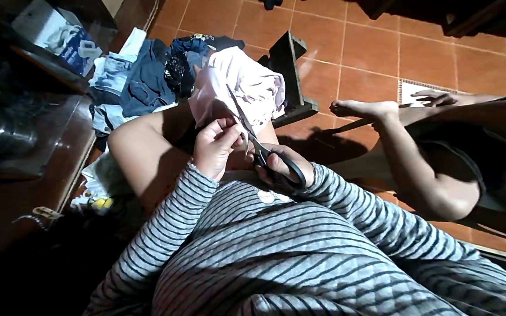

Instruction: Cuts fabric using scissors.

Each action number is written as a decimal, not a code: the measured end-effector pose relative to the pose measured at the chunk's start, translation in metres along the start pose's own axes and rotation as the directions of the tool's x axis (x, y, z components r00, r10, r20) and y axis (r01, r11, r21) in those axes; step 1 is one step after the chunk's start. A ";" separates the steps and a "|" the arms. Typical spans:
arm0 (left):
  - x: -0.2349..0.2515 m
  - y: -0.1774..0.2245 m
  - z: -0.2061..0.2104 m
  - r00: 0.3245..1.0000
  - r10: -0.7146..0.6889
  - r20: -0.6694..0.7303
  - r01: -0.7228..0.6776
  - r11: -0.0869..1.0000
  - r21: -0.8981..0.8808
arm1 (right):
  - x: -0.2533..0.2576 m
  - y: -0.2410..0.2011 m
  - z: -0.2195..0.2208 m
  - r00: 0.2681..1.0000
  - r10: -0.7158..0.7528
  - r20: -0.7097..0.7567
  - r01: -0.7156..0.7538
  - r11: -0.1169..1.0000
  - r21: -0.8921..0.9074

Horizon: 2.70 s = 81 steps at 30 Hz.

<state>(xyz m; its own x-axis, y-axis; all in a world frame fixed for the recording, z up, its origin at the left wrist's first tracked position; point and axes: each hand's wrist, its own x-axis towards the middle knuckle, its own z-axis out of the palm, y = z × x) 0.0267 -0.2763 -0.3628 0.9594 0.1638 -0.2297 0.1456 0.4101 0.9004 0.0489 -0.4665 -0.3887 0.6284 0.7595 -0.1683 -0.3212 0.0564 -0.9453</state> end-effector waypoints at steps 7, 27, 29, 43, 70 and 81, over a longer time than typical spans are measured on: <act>-0.004 -0.004 -0.003 1.000 0.004 0.015 -0.005 0.999 0.046 | -0.003 -0.003 0.005 0.997 0.039 -0.068 -0.036 0.998 0.045; 0.013 -0.006 -0.006 0.984 0.143 -0.104 -0.142 0.990 0.019 | -0.005 -0.002 0.010 0.973 0.004 -0.229 -0.066 0.963 -0.261; 0.015 -0.006 -0.008 0.976 0.181 -0.122 -0.183 0.983 0.002 | -0.008 -0.001 0.012 0.975 -0.019 -0.220 -0.044 0.959 -0.278; 0.012 0.006 -0.018 0.848 0.462 -0.261 -0.465 0.884 0.052 | 0.002 -0.014 0.003 0.999 0.019 0.037 -0.012 0.980 -0.196; 0.011 0.000 -0.027 0.818 0.567 -0.091 -0.521 0.799 0.300 | -0.005 -0.015 -0.024 0.961 0.165 0.222 -0.156 0.986 -0.056; -0.004 0.000 -0.030 0.819 0.572 -0.040 -0.540 0.794 0.280 | 0.042 -0.015 -0.013 0.959 0.078 0.272 -0.049 0.992 -0.113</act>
<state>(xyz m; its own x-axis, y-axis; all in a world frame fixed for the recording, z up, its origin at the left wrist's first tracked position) 0.0159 -0.2502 -0.3725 0.8596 0.4046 0.3121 -0.3354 -0.0140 0.9420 0.0893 -0.4437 -0.3851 0.3850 0.9090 -0.1596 -0.2693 -0.0547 -0.9615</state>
